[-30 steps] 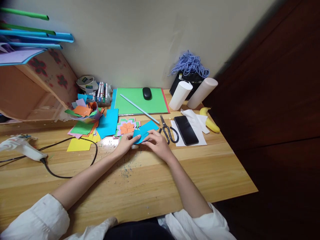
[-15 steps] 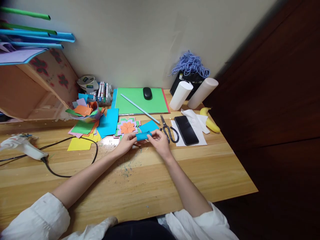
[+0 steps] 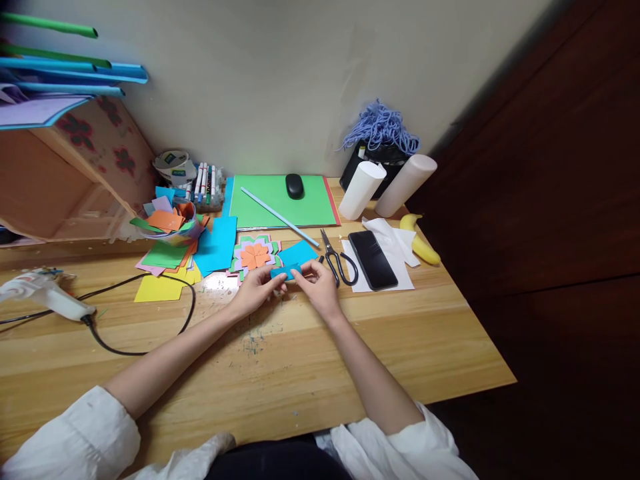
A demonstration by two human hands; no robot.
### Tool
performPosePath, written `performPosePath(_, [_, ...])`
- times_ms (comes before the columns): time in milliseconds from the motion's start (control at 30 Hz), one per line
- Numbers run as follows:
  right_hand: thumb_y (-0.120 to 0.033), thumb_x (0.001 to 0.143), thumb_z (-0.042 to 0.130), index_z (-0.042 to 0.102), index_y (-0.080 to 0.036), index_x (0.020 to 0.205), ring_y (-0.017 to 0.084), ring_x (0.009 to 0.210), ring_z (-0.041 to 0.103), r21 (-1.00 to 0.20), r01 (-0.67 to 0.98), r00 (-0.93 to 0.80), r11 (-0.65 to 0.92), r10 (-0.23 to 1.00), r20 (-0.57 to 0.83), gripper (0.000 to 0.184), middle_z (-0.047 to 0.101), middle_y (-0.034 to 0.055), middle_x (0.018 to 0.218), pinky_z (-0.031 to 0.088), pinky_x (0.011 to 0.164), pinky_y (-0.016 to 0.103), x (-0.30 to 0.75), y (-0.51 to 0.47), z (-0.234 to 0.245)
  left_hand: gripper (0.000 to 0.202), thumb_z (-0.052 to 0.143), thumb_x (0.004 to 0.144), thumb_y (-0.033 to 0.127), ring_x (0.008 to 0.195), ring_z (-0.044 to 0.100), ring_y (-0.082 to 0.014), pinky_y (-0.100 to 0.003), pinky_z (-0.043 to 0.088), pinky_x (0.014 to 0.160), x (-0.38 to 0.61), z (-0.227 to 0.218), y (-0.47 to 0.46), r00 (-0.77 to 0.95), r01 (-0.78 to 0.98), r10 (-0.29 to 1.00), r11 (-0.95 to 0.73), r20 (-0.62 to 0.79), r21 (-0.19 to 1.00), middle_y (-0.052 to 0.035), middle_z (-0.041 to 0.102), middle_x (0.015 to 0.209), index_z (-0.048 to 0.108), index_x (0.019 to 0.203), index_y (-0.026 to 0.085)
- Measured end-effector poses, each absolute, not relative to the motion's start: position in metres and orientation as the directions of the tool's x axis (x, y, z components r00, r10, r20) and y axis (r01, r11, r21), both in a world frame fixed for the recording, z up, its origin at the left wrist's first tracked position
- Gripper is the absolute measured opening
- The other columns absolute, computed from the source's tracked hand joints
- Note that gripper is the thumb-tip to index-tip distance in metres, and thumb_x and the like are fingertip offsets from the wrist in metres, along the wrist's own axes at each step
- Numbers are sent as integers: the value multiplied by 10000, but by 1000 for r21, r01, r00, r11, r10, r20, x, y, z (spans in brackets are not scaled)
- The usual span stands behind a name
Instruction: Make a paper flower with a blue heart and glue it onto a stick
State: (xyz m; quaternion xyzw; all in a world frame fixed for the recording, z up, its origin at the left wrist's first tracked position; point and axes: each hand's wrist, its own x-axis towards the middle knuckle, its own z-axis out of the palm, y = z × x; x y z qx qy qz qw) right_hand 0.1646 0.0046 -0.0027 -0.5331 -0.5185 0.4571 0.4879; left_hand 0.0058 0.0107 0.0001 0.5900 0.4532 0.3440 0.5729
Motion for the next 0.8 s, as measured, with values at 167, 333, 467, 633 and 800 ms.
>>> performPosePath(167, [-389, 624, 718, 557, -189, 681, 144, 659, 551, -999, 46, 100, -20, 995, -15, 262, 568, 7, 685, 470, 631, 273, 165, 7, -5, 314, 505, 801, 447, 573, 564, -117, -202, 390, 465, 6, -1, 12, 362, 130, 925, 74, -117, 989, -37, 628, 668, 565, 788, 139])
performPosePath(333, [-349, 574, 759, 548, -190, 711, 143, 658, 581, -998, -21, 127, -53, 990, -56, 298, 597, -3, 677, 472, 653, 276, 168, 9, -10, 317, 510, 797, 449, 571, 567, -118, -204, 394, 466, 5, -2, 12, 364, 134, 922, 91, -135, 987, -45, 637, 678, 565, 787, 136])
performPosePath(467, [-324, 565, 770, 549, -199, 836, 138, 631, 595, -994, -60, 123, -88, 988, -95, 371, 621, -23, 641, 463, 646, 270, 169, 9, -9, 313, 512, 798, 449, 563, 572, -115, -220, 421, 501, 5, -1, 12, 358, 135, 923, 102, -144, 986, -40, 649, 682, 571, 770, 142])
performPosePath(633, [-307, 566, 773, 579, -188, 823, 131, 644, 602, -994, -52, 120, -97, 987, -103, 343, 631, -17, 650, 465, 671, 266, 168, 8, -6, 324, 496, 810, 453, 640, 613, -139, -228, 439, 534, 4, 0, 13, 352, 110, 922, 134, -164, 985, -54, 667, 721, 582, 771, 143])
performPosePath(800, [-320, 564, 772, 615, -178, 811, 141, 653, 604, -993, -30, 114, -114, 987, -116, 325, 635, 1, 672, 478, 670, 277, 169, 8, -6, 329, 473, 825, 451, 670, 632, -158, -238, 442, 556, 5, 0, 13, 364, 120, 919, 116, -153, 986, -61, 679, 748, 589, 799, 145])
